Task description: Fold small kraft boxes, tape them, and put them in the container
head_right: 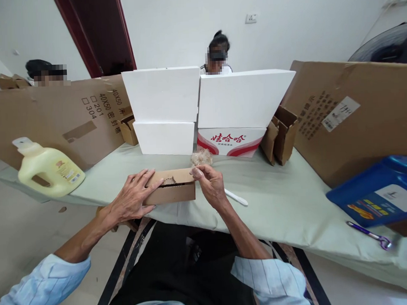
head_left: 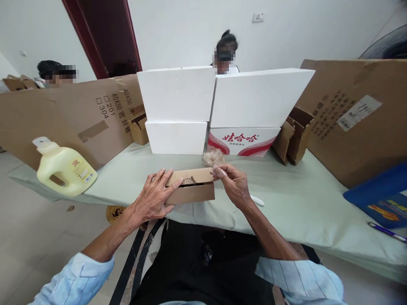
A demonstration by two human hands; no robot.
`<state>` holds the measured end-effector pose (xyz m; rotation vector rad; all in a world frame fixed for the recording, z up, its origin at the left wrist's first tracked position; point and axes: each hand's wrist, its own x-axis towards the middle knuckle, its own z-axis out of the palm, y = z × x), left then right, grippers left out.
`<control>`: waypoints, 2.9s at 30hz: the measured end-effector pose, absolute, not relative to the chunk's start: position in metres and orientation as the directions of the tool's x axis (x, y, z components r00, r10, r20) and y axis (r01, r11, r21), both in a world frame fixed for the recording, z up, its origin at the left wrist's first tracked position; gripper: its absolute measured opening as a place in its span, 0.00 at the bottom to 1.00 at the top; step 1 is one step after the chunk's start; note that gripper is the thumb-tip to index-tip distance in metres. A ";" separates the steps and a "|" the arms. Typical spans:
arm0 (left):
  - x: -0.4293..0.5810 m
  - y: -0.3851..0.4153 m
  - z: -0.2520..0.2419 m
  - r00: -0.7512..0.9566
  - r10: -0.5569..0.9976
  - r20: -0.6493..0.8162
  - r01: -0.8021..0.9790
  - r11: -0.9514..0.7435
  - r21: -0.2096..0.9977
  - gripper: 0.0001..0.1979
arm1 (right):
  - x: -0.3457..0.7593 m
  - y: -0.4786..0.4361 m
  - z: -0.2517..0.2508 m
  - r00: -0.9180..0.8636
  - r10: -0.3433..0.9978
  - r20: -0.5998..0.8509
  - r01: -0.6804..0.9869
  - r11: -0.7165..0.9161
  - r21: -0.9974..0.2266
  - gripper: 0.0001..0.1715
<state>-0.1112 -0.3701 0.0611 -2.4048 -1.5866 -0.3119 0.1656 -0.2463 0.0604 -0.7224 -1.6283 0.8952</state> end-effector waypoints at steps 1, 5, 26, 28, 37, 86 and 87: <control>-0.110 -0.369 0.064 0.399 0.870 0.288 0.916 -0.388 -0.097 0.47 | 0.171 -0.241 0.058 -0.209 0.832 0.513 0.030 0.530 -0.847 0.23; -0.116 -0.365 0.076 0.506 0.835 0.217 0.862 -0.496 -0.103 0.48 | 0.198 -0.214 0.045 -0.152 0.849 0.507 0.119 0.525 -0.843 0.21; -0.103 -0.294 0.106 0.514 0.856 0.059 0.824 -0.512 0.243 0.35 | 0.197 -0.047 -0.019 -0.269 0.691 0.671 0.601 0.665 -0.443 0.12; -0.095 -0.273 0.107 0.570 0.822 0.002 0.790 -0.548 0.276 0.42 | 0.194 -0.044 -0.025 -0.272 0.687 0.674 0.599 0.669 -0.439 0.12; -0.059 -0.181 0.105 0.796 0.605 -0.019 0.553 -0.715 0.429 0.52 | 0.195 -0.033 -0.035 -0.196 0.704 0.683 0.570 0.648 -0.505 0.13; -0.028 -0.068 0.086 0.662 0.638 -0.394 0.744 -0.495 0.449 0.50 | 0.198 0.002 -0.027 -0.258 0.926 0.277 0.247 0.340 -0.907 0.20; -0.028 -0.068 0.087 0.655 0.640 -0.402 0.750 -0.486 0.448 0.50 | 0.197 0.001 -0.028 -0.252 0.926 0.282 0.252 0.344 -0.905 0.20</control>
